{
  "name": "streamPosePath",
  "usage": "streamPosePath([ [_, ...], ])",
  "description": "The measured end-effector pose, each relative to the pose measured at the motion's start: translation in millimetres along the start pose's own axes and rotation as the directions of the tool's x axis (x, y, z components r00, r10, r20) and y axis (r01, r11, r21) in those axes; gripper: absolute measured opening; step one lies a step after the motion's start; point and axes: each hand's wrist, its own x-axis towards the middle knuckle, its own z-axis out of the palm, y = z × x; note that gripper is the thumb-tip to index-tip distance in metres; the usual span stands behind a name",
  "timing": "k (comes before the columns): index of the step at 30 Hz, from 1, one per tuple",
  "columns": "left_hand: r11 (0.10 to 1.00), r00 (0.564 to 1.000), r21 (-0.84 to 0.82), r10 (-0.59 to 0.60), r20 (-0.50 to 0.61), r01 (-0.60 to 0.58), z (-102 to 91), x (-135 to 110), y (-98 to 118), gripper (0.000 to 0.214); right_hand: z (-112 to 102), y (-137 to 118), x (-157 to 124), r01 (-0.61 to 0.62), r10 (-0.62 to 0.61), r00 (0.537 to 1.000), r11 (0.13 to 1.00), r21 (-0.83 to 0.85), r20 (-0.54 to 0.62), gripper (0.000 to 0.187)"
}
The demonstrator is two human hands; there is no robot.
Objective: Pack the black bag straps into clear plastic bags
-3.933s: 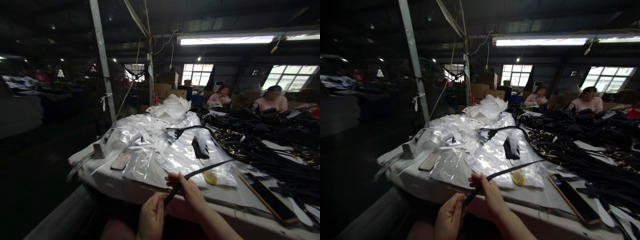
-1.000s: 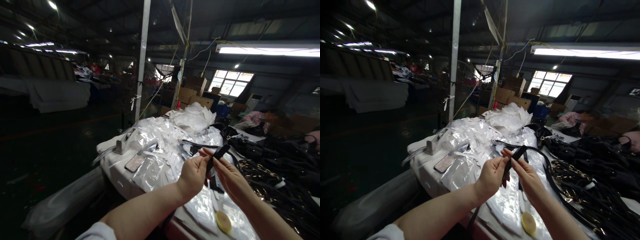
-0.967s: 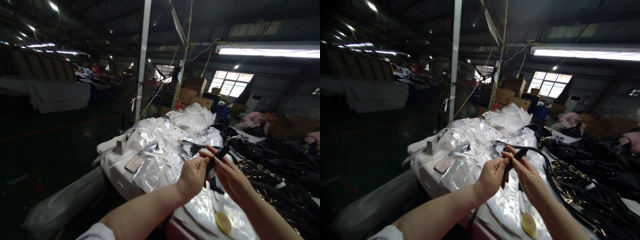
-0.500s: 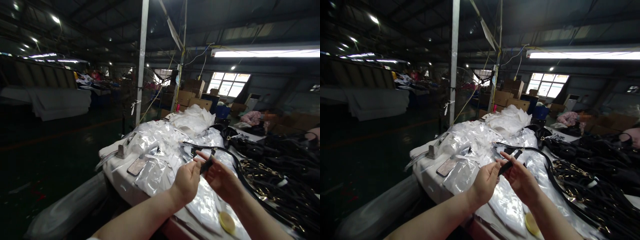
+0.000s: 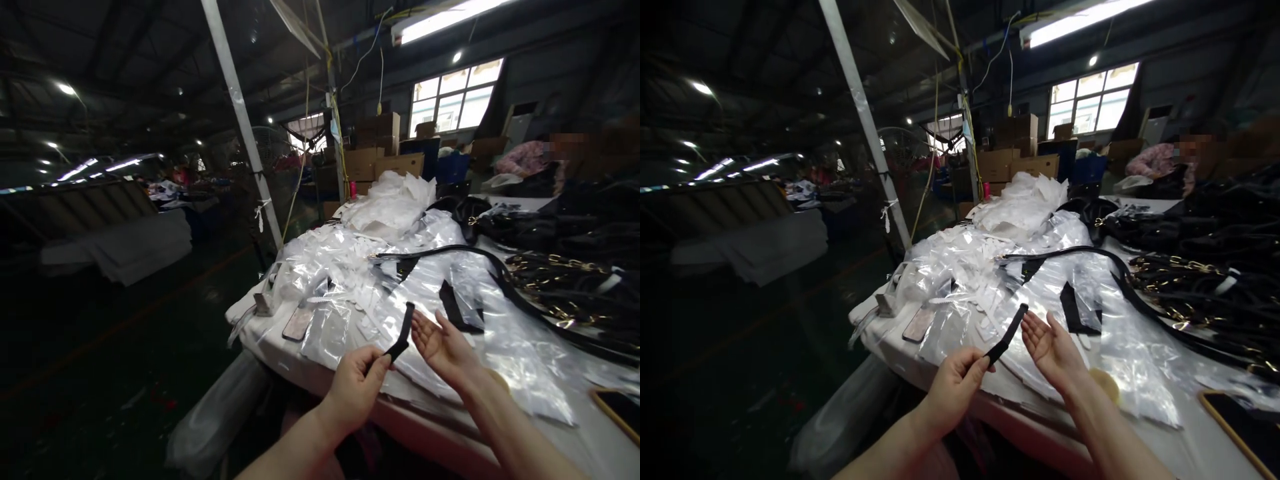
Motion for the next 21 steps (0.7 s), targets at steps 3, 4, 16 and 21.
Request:
streamPosePath([
  [3, 0.999, 0.999, 0.040, -0.029, -0.013, 0.030, 2.5, -6, -9, 0.035, 7, -10, 2, 0.023, -0.023, 1.000, 0.999, -0.031, 0.015, 0.023],
  [4, 0.998, 0.999, 0.056, -0.035, -0.018, 0.036, 4.2, -6, -12, 0.034, 10, -11, 1, 0.026, -0.025, 0.999, 0.999, -0.039, 0.023, 0.021],
  [16, 0.953, 0.994, 0.290, -0.056, -0.099, 0.083, 20.5, -4, -27, 0.027, 23, -24, 0, 0.168, -0.169, 0.985, 0.986, -0.013, -0.029, 0.034],
  [21, 0.944, 0.993, 0.314, -0.074, -0.090, 0.099, 31.1, -6, -32, 0.029, 26, -27, 2, 0.261, -0.261, 0.965, 0.965, 0.010, -0.019, 0.032],
])
